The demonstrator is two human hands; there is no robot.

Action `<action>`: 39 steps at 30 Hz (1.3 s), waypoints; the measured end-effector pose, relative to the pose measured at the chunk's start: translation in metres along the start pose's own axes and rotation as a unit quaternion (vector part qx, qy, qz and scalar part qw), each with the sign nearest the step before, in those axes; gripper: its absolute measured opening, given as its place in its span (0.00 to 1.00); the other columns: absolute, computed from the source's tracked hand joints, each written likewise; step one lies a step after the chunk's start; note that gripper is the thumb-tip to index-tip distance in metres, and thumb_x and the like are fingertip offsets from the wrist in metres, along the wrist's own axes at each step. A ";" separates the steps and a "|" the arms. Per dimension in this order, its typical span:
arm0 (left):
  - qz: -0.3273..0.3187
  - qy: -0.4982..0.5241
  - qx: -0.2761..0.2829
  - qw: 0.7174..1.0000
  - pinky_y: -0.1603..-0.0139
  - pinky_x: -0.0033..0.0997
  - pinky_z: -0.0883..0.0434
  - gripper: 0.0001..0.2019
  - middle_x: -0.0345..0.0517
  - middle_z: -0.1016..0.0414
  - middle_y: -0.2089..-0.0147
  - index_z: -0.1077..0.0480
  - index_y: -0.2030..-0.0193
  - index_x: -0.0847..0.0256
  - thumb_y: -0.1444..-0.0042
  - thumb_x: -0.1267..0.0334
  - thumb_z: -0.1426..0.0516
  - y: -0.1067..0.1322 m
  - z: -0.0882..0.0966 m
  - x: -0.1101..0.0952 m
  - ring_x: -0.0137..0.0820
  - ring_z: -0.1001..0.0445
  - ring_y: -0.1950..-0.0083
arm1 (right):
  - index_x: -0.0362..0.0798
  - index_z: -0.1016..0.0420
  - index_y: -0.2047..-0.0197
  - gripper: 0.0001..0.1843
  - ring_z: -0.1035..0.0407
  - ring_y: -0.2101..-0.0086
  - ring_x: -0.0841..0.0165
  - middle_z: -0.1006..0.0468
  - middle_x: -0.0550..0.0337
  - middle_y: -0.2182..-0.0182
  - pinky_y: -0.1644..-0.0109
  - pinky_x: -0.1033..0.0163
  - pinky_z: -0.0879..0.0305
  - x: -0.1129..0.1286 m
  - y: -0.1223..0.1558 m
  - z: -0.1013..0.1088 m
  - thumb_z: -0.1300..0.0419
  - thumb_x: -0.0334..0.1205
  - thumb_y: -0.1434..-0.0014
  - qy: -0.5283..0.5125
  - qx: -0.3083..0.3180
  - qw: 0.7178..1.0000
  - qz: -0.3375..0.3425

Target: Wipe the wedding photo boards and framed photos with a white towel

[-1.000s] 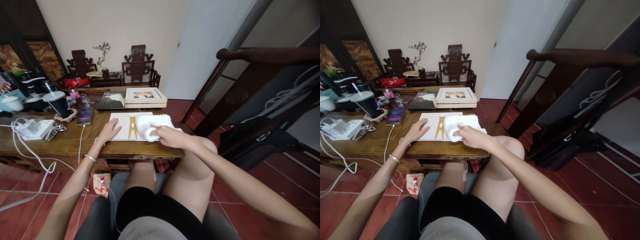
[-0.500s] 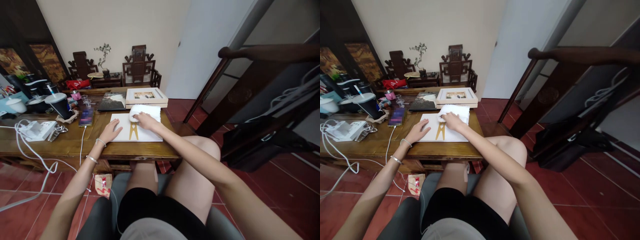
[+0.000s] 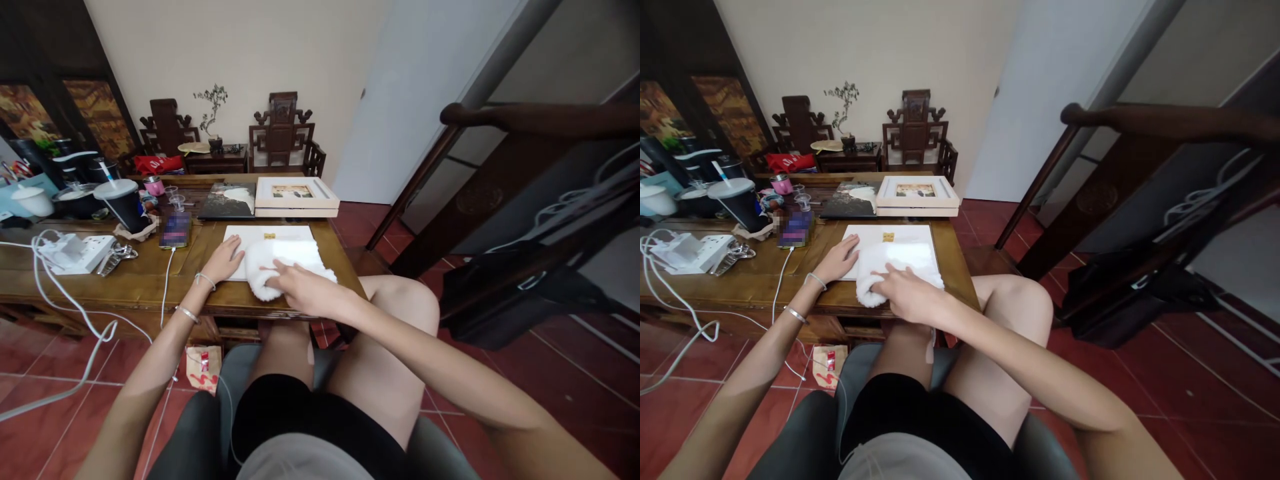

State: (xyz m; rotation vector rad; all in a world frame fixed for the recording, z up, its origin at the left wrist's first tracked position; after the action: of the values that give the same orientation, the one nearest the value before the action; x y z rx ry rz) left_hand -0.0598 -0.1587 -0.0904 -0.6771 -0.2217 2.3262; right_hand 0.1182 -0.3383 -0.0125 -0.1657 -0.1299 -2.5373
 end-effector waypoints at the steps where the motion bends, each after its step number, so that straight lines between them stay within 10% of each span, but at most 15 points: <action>1: 0.000 -0.001 -0.001 1.000 0.26 0.47 0.45 0.25 0.60 0.37 0.30 0.34 0.37 0.68 0.37 0.56 0.51 0.000 0.000 0.001 0.44 0.42 0.27 | 0.45 0.26 0.48 0.28 0.42 0.36 0.49 0.33 0.42 0.37 0.41 0.42 0.36 -0.006 -0.008 -0.001 0.51 0.17 0.48 0.009 -0.008 1.000 -0.014; 10: 0.008 -0.008 0.002 1.000 0.27 0.46 0.45 0.27 0.62 0.37 0.30 0.34 0.36 0.70 0.36 0.55 0.52 0.000 0.000 0.004 0.43 0.41 0.27 | 0.43 0.28 0.43 0.31 0.46 0.35 0.44 0.36 0.40 0.35 0.42 0.30 0.40 -0.068 -0.101 0.001 0.56 0.16 0.44 0.060 -0.063 0.988 -0.125; 22: -0.002 0.007 0.008 1.000 0.26 0.45 0.45 0.26 0.58 0.37 0.30 0.34 0.36 0.69 0.39 0.62 0.52 -0.001 0.000 0.002 0.42 0.41 0.27 | 0.42 0.27 0.47 0.26 0.51 0.32 0.45 0.40 0.41 0.32 0.38 0.33 0.44 0.005 -0.012 -0.006 0.51 0.18 0.46 0.027 -0.005 1.000 0.010; 27: 0.005 0.022 -0.005 1.000 0.26 0.47 0.46 0.25 0.59 0.36 0.31 0.33 0.38 0.69 0.37 0.59 0.52 -0.001 0.000 -0.001 0.43 0.41 0.27 | 0.44 0.27 0.46 0.23 0.40 0.38 0.53 0.29 0.41 0.42 0.40 0.45 0.37 -0.020 -0.039 0.004 0.51 0.21 0.41 0.053 -0.014 0.996 -0.068; 33: 0.033 0.064 -0.054 0.996 0.27 0.43 0.43 0.23 0.55 0.29 0.35 0.28 0.41 0.65 0.35 0.57 0.54 -0.001 0.005 -0.003 0.41 0.34 0.31 | 0.43 0.28 0.43 0.26 0.42 0.38 0.42 0.30 0.37 0.41 0.44 0.30 0.38 -0.041 -0.108 0.005 0.53 0.20 0.40 0.080 -0.041 0.983 -0.160; 39: 0.095 0.120 -0.153 0.976 0.32 0.40 0.35 0.29 0.51 0.31 0.34 0.37 0.33 0.63 0.29 0.55 0.67 -0.006 0.017 0.008 0.35 0.32 0.33 | 0.44 0.29 0.40 0.27 0.54 0.32 0.42 0.43 0.43 0.30 0.37 0.26 0.50 -0.003 -0.105 -0.006 0.53 0.21 0.38 0.092 -0.054 0.992 -0.067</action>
State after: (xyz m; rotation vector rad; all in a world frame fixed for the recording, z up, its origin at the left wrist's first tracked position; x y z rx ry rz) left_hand -0.0700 -0.1488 -0.0773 -1.1698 -0.4266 2.3858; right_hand 0.0601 -0.2510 -0.0248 0.0364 0.0724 -2.6798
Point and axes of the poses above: each hand's wrist, its own y-axis away from the middle knuckle, its own z-axis out of the back of the hand, x = y × z, the point moved 2 cm from there along -y, towards the middle knuckle
